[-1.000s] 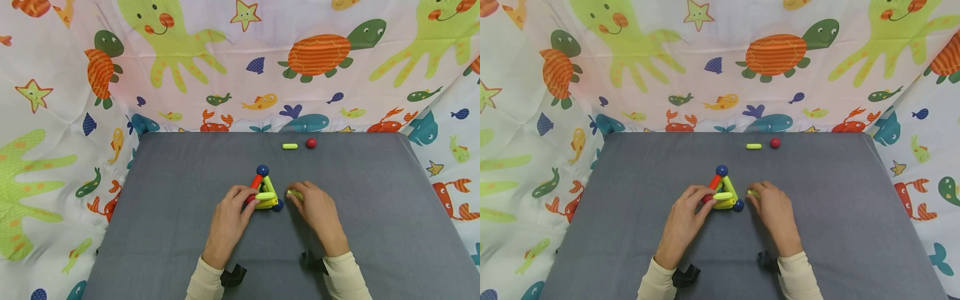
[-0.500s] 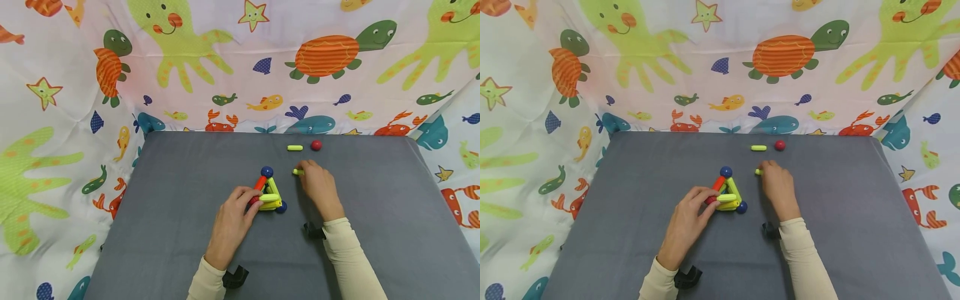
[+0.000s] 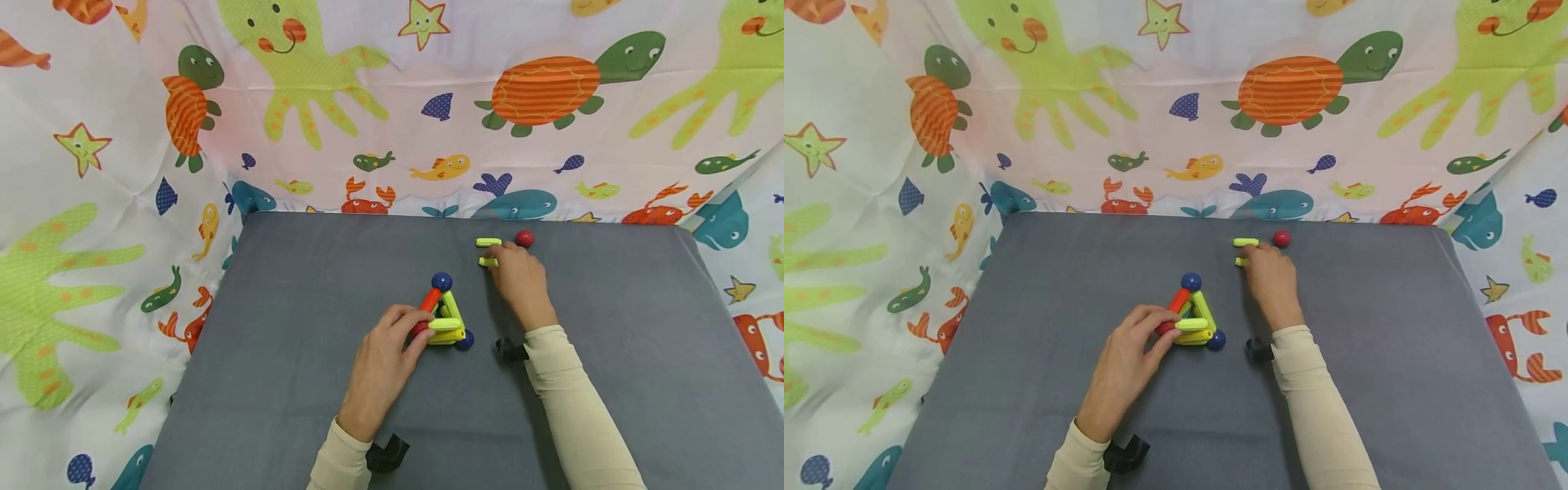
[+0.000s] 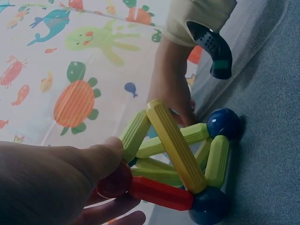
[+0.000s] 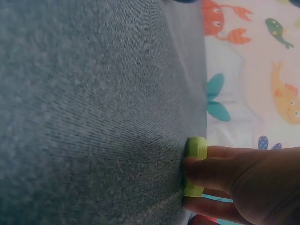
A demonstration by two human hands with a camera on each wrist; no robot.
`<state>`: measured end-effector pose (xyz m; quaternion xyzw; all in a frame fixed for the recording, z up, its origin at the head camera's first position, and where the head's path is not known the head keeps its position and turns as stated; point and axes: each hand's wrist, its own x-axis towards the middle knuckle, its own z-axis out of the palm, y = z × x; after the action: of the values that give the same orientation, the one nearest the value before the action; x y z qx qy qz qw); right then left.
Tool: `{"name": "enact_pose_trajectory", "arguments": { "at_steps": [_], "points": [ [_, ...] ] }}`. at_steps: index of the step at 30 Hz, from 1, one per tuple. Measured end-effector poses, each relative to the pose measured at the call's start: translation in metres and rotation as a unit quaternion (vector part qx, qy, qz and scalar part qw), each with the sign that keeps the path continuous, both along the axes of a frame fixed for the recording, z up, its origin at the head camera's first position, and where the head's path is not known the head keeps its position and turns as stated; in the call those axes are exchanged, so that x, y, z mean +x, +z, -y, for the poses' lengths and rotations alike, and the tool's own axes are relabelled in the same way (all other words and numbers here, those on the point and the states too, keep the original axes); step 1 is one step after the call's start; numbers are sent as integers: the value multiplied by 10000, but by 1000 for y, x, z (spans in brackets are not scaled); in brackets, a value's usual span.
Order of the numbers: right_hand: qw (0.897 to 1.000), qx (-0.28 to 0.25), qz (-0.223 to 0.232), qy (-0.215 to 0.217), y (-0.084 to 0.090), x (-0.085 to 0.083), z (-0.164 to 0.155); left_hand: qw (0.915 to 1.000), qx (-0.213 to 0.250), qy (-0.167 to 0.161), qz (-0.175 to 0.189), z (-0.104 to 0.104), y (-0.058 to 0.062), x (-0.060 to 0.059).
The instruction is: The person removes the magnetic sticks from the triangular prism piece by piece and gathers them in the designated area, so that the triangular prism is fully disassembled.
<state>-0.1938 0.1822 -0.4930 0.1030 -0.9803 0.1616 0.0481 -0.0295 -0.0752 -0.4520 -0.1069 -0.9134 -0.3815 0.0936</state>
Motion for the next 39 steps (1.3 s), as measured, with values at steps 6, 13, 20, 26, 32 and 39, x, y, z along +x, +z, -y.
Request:
{"name": "enact_pose_trajectory", "arguments": {
  "at_steps": [6,13,20,26,32,39],
  "points": [
    [9999,-24,-116,-16,-4,-7,0,10000,9,-22,87,0,0,-1],
    [9997,-22,-243,-91,-4,-12,4,10000,-50,-32,14,1,2,-2],
    [9985,-95,-509,-165,20,1,10,9999,-89,-28,-45,1,2,-2],
    [9981,-498,-362,-89,63,28,20,9999,-49,-96,-104,0,1,-1],
    [9917,-1193,-33,475,92,64,29,9996,-58,-218,-185,1,0,0],
    [9864,-1321,171,967,101,99,39,9993,-51,-313,-221,2,0,1]
  ]
}}
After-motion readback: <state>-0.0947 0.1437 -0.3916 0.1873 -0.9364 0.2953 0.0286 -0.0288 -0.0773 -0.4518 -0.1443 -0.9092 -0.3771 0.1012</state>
